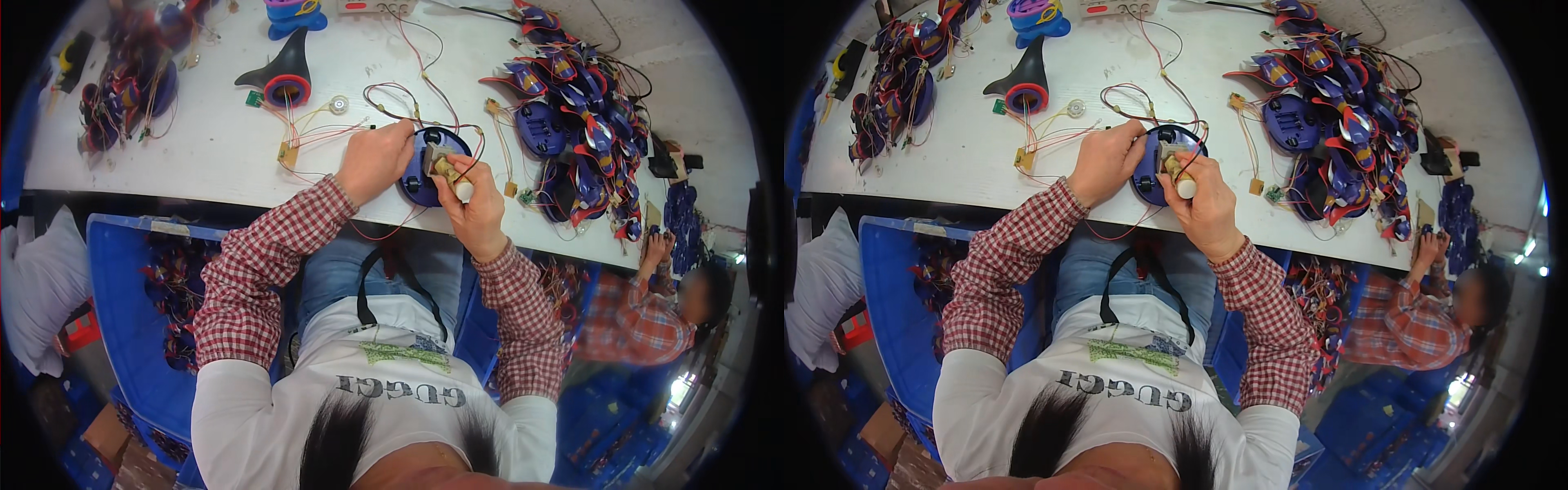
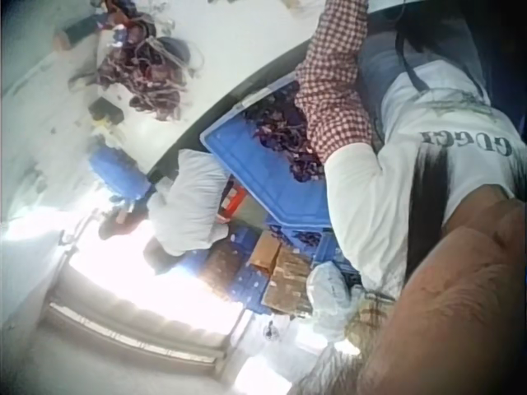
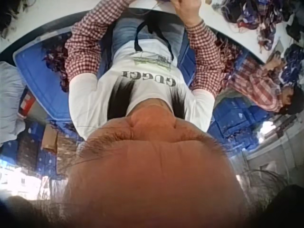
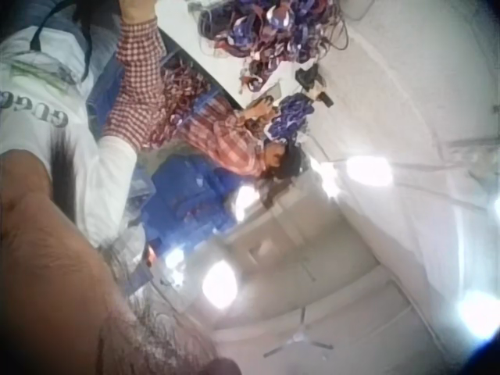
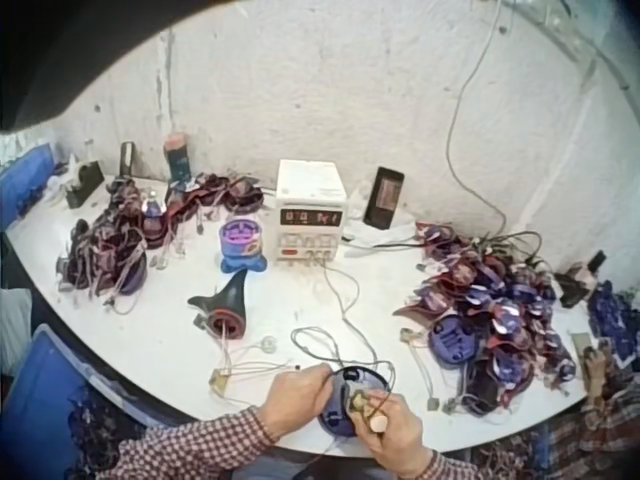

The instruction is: Assembling small electronic toy components by connecting wires and fitting plastic parts together.

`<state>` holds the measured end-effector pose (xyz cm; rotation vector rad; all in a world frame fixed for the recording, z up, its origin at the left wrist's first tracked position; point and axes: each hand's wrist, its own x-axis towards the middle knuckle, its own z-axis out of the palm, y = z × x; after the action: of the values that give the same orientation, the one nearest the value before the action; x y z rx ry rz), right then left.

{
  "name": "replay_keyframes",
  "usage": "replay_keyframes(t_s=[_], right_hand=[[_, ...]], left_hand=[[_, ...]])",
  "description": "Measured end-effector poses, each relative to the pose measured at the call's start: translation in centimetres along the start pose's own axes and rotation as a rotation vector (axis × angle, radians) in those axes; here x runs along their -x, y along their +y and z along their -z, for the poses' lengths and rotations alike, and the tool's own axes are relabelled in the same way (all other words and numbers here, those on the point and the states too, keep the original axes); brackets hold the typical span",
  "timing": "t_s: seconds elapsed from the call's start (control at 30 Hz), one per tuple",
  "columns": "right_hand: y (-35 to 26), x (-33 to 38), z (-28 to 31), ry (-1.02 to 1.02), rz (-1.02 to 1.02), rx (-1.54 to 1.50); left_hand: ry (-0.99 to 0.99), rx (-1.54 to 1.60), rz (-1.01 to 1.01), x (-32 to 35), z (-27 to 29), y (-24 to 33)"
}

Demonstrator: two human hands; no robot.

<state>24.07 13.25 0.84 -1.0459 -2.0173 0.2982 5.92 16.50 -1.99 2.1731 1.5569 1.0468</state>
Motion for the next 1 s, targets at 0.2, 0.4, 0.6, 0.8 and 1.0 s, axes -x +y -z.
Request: replay_keyframes(t_s=[0.2, 0.4, 0.6, 0.8, 1.0], right_hand=[[0.4, 0.4, 0.2, -0.005, -0.001, 0.021], [0.4, 0.5, 0.5, -0.033, 0.066, 0.044], [-0.2, 0.1, 0.0, -0.021, 0.049, 0.093], [-1.0, -1.2, 0.5, -0.236, -0.246, 0.017], [-0.7, -1.5, 0.7, -0.222, -0.183, 0.0]], left_hand=[[0.036, 0.028, -0.041, 0.1, -0.4, -0.2], [0.044, 0.025, -0.071, 0.2, -0.5, -0.3], [0.066, 0.053, -0.102, 0.0, -0.6, -0.1], [0.006, -0.005, -0.066, 0.6, -0.5, -0.2], [0.068, 0.012, -0.105, 0.9, 1.0, 1.2]])
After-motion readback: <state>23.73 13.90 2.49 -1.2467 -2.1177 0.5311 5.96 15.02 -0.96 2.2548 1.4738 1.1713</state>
